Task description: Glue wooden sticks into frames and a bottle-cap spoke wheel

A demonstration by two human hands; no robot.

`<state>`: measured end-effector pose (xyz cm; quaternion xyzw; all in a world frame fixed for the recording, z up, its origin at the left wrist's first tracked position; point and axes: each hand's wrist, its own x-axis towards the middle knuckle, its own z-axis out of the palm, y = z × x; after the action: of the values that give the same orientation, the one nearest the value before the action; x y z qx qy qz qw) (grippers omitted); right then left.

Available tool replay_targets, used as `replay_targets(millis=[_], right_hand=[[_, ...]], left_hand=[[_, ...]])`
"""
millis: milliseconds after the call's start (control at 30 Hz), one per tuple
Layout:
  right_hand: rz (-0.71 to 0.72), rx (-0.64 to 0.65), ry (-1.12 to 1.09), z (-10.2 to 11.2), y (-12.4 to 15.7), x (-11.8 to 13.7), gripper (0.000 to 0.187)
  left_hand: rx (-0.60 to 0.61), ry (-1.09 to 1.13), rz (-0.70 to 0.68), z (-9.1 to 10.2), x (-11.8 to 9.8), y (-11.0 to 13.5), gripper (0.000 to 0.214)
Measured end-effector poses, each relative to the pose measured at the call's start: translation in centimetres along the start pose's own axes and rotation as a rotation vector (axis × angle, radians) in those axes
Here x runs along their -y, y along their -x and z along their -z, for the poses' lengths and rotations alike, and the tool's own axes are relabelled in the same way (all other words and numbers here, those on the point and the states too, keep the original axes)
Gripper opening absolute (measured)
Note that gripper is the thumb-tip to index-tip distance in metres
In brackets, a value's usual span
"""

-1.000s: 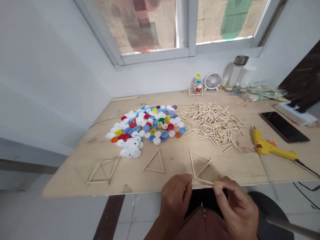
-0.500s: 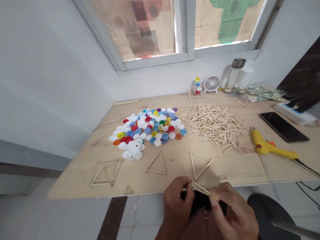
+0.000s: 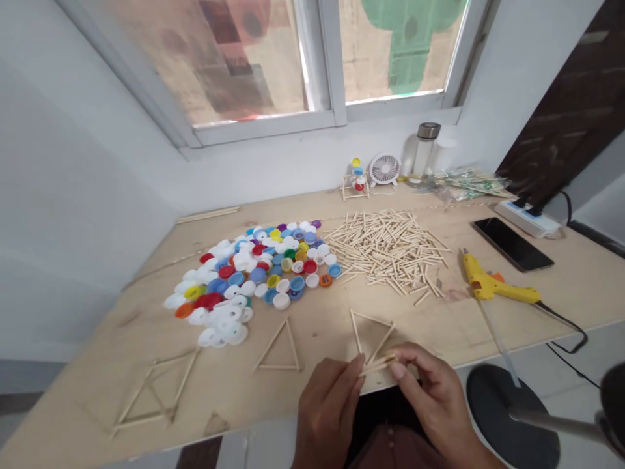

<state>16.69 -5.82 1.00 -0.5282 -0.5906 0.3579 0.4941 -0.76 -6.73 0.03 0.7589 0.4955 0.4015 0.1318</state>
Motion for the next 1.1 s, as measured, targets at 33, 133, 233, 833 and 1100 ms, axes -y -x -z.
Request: replay_targets(millis=[33, 133, 233, 833, 1100], right_hand=[[-0.001, 0.037, 0.022, 0.6, -0.4, -0.1, 0.017], [0.027, 0.084, 0.156, 2.4, -1.7, -1.0, 0.02], [0.115, 0.092, 0.349, 3.4, -2.9, -1.8, 0.02], [0.342, 0.27, 0.284, 2.0, -3.8, 0.2, 0.012], [0.368, 0.169, 0.471, 5.9, -3.9, -0.6, 0.024]], left_hand=[[-0.006, -0.024, 0.016, 0.1, 0.3, -0.1, 0.029], [-0.046, -0.102, 0.055, 0.4, 1.2, -0.3, 0.024], [-0.065, -0.151, 0.079, 0.3, 1.7, -0.6, 0.023], [0.342, 0.443, 0.543, 1.7, -1.3, -2.1, 0.028], [0.349, 0.341, 0.501, 1.7, -0.6, -2.3, 0.03]])
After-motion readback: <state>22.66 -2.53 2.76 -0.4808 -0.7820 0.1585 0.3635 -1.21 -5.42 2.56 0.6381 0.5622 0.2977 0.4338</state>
